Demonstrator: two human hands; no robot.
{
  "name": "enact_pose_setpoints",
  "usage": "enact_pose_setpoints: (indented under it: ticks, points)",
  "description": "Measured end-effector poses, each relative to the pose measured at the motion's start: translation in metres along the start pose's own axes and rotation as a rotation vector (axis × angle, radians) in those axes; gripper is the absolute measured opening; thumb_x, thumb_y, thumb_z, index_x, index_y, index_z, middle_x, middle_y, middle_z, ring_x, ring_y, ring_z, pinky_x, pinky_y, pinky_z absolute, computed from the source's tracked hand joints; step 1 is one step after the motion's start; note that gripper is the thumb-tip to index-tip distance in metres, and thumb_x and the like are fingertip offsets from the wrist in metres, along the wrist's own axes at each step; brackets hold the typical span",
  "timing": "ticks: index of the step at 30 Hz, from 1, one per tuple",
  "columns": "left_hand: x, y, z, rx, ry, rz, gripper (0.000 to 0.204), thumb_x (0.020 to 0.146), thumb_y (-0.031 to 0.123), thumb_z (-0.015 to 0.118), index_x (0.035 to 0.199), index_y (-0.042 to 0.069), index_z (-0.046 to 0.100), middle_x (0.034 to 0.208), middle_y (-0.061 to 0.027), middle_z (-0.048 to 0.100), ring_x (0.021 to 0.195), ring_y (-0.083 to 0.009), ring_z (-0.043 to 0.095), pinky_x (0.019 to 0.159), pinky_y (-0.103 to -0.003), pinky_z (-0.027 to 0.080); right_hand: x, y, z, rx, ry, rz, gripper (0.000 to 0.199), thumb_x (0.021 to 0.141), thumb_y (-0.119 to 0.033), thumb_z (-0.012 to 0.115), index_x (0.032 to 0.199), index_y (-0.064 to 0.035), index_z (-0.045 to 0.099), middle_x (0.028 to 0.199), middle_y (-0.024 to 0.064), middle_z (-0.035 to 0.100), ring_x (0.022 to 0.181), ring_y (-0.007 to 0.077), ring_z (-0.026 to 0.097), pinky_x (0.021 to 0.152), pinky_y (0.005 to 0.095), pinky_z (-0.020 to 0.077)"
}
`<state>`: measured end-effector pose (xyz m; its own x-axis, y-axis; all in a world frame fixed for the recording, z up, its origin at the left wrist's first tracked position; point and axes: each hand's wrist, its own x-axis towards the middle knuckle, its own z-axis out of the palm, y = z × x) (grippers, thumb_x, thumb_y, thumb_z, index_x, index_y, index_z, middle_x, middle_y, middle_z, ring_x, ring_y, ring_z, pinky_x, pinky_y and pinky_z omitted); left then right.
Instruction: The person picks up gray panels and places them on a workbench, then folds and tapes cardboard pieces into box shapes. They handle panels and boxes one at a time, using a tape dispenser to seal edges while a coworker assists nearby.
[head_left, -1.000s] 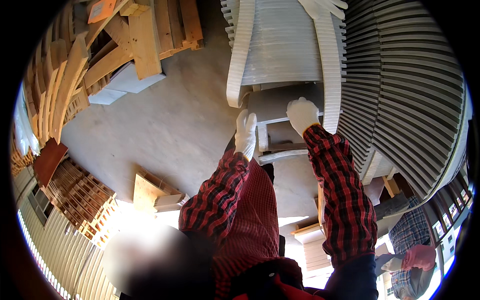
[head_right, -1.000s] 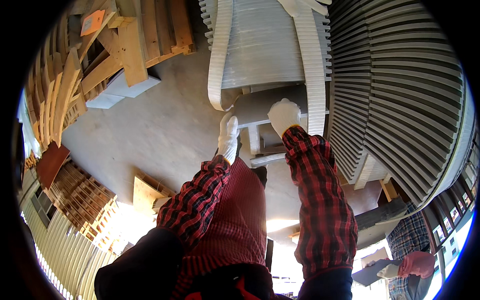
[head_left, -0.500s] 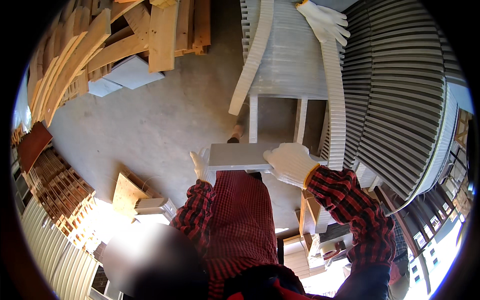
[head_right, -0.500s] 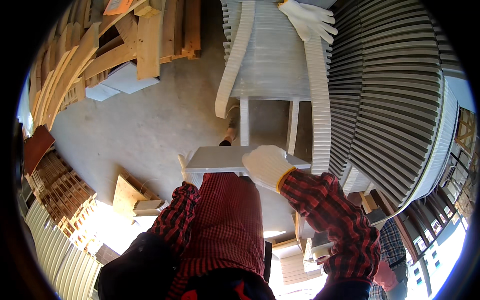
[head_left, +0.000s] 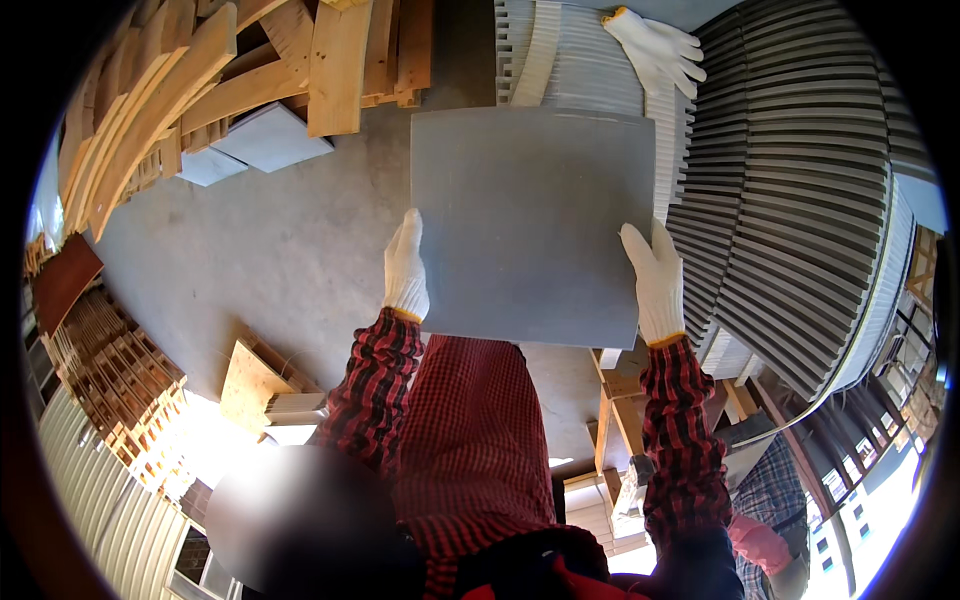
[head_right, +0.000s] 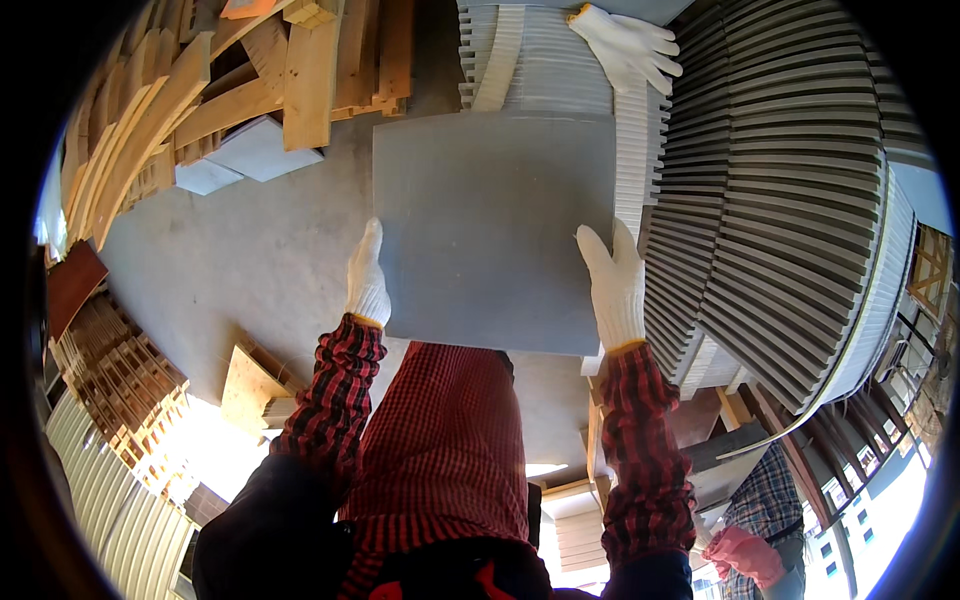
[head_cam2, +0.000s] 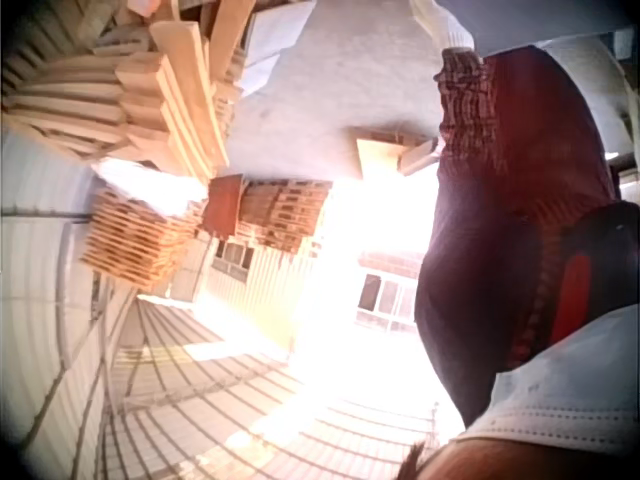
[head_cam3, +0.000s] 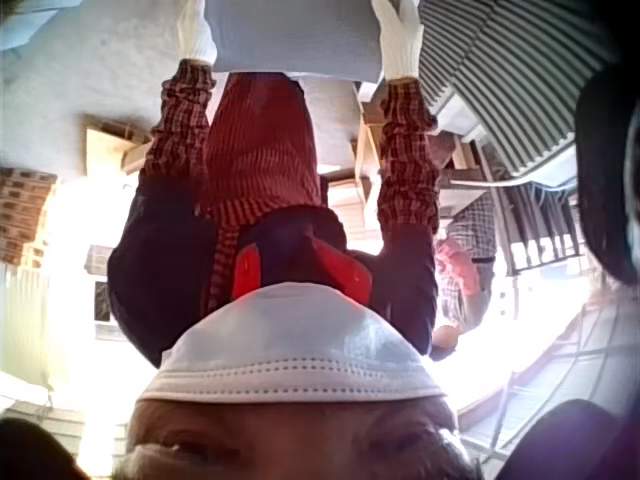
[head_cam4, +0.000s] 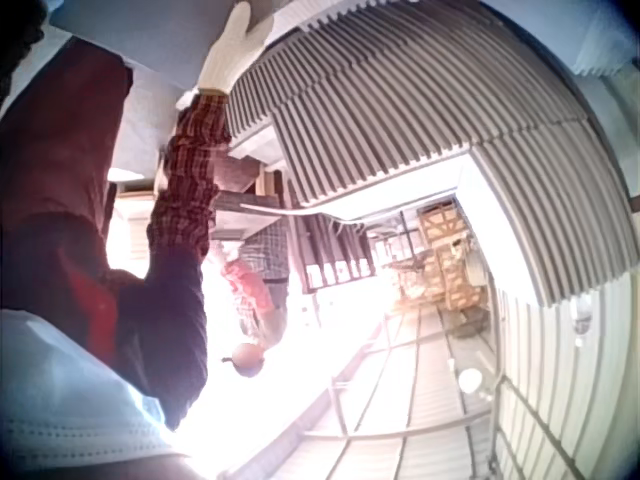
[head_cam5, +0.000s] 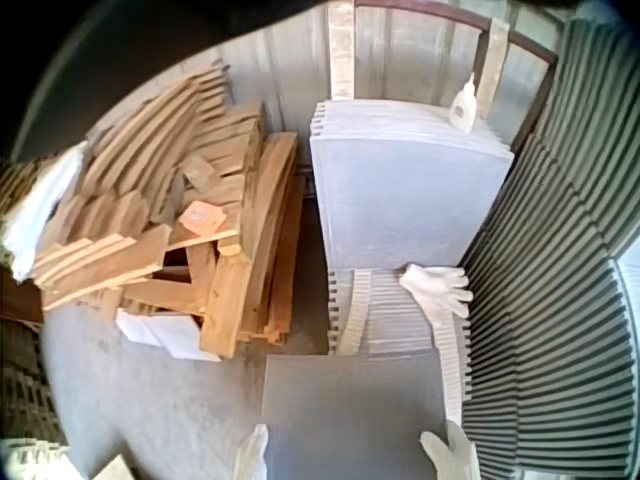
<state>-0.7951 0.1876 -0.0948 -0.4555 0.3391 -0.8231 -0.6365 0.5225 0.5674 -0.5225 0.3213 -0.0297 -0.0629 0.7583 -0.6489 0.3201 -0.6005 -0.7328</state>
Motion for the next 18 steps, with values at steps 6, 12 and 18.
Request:
enact_pose_setpoints:
  ticks: [6, 12, 18]
  points:
    - [0.056, 0.004, 0.07, 0.16, -0.039, 0.135, 0.053, 0.1, 0.045, 0.054, 0.111, -0.005, 0.067, 0.099, -0.0053, 0.063, 0.091, -0.0136, 0.053, 0.084, -0.031, 0.045, 0.062, 0.04, -0.013, -0.305, 0.265, -0.101, 0.049, 0.097, -0.031, 0.056, 0.133, 0.0025, 0.057, 0.12, 0.0244, 0.066, 0.107, 0.0384, 0.062, 0.093, 0.0413, 0.0477]
    - [0.081, 0.007, 0.097, 0.505, 0.012, 0.317, 0.054, 0.098, 0.048, 0.052, 0.12, -0.001, 0.062, 0.11, -0.0182, 0.067, 0.107, -0.0297, 0.061, 0.098, -0.038, 0.044, 0.08, 0.05, -0.016, -0.55, 0.323, -0.057, 0.054, 0.098, -0.037, 0.054, 0.137, -0.0001, 0.054, 0.125, 0.0291, 0.062, 0.11, 0.047, 0.061, 0.095, 0.0477, 0.0487]
    - [0.068, 0.019, 0.101, 0.623, 0.097, 0.22, 0.057, 0.096, 0.051, 0.055, 0.124, 0.001, 0.055, 0.115, -0.0211, 0.066, 0.107, -0.0346, 0.062, 0.099, -0.042, 0.045, 0.072, -0.003, -0.017, -1.049, 0.308, -0.138, 0.06, 0.095, -0.041, 0.06, 0.141, -0.0048, 0.049, 0.125, 0.0248, 0.06, 0.111, 0.0416, 0.062, 0.091, 0.0486, 0.0541]
